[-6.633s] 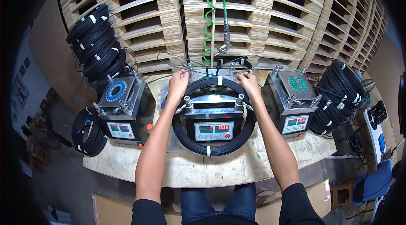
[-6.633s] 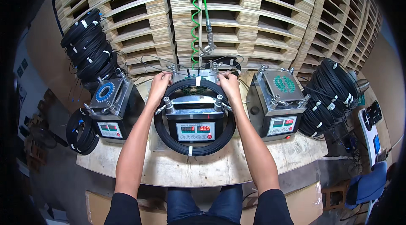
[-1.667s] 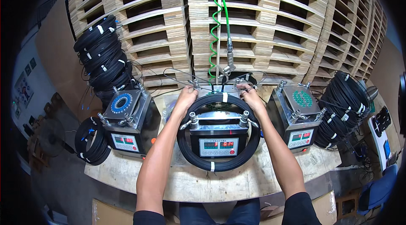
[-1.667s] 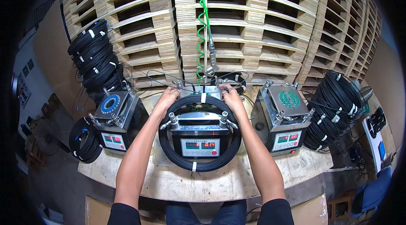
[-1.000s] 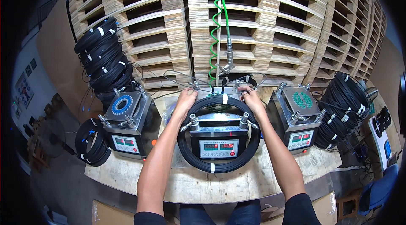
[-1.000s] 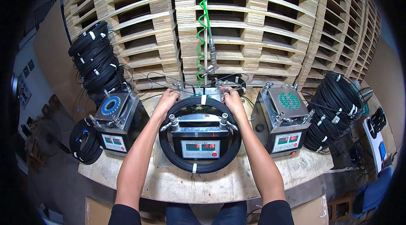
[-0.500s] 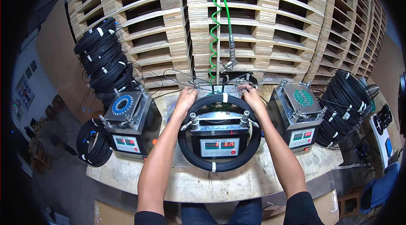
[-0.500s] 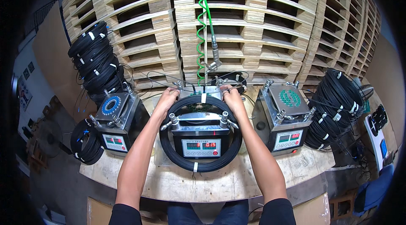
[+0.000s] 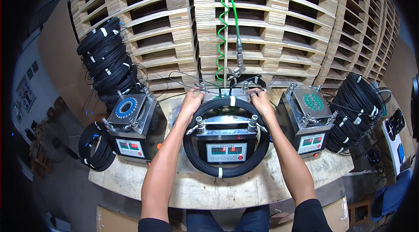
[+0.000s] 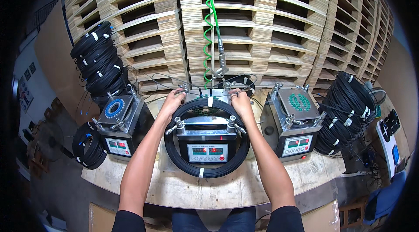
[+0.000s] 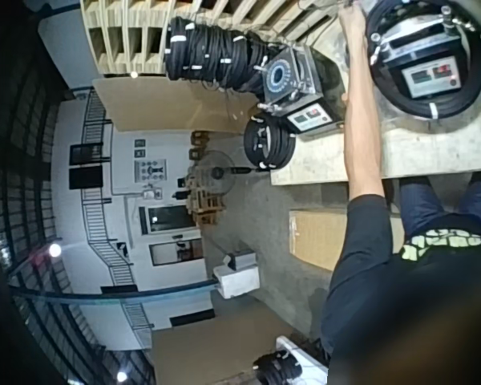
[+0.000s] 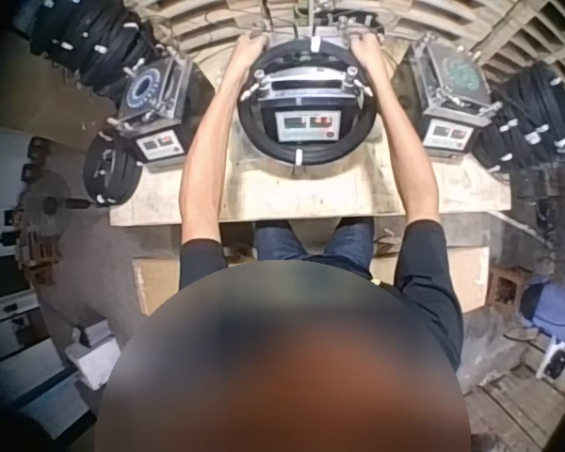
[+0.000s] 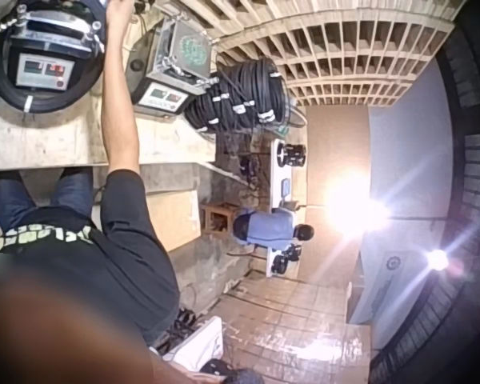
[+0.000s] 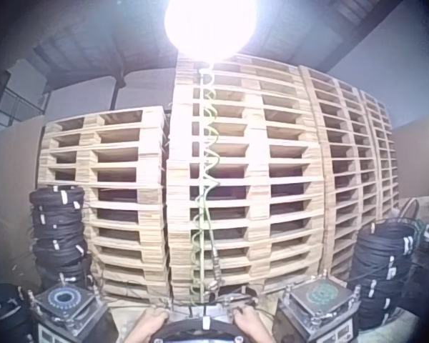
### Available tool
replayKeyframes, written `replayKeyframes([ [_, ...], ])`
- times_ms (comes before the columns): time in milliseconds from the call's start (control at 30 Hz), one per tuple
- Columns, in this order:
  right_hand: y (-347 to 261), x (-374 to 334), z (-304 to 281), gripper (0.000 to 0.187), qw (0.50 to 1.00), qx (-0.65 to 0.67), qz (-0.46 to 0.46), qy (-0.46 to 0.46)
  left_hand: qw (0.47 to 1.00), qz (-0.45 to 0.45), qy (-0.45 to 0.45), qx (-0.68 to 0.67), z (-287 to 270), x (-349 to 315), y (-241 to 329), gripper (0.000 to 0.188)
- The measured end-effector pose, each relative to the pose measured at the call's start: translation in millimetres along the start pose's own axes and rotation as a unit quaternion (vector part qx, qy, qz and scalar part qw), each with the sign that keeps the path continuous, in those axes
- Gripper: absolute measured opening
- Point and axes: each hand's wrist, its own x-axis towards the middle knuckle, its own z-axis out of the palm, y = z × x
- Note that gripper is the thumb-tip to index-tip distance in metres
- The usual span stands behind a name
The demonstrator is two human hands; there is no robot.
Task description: Placing a coiled cable into an industrial sealing or testing machine and securing it.
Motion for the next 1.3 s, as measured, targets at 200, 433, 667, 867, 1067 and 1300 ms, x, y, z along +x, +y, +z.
replayKeyframes([
  [200, 7, 1, -7, 0.027, 0.999, 0.033, -0.008, -0.022, 0.997, -0.067, 0.004, -0.043, 12, -2, 12, 0.044],
  [433, 5, 3, 0, 0.031, 0.991, 0.114, -0.03, -0.066, 1.0, -0.002, 0.021, 0.02, 5, 12, -19, 0.046],
  [667, 4, 2, -3, 0.025, 0.998, 0.049, -0.02, -0.039, 0.999, -0.032, -0.019, 0.008, 5, -4, 8, 0.042],
  [867, 5, 2, -5, 0.027, 0.999, -0.018, -0.022, -0.025, 0.999, -0.036, -0.009, 0.001, 7, -3, 6, 0.046],
  [1067, 1, 0, -3, 0.028, 0.995, 0.068, -0.036, -0.068, 1.0, -0.023, 0.002, 0.017, 6, 7, -9, 0.044],
  [1300, 19, 7, -9, 0.029, 0.996, 0.077, -0.022, -0.049, 1.0, -0.002, -0.016, -0.002, 16, 8, -4, 0.037],
])
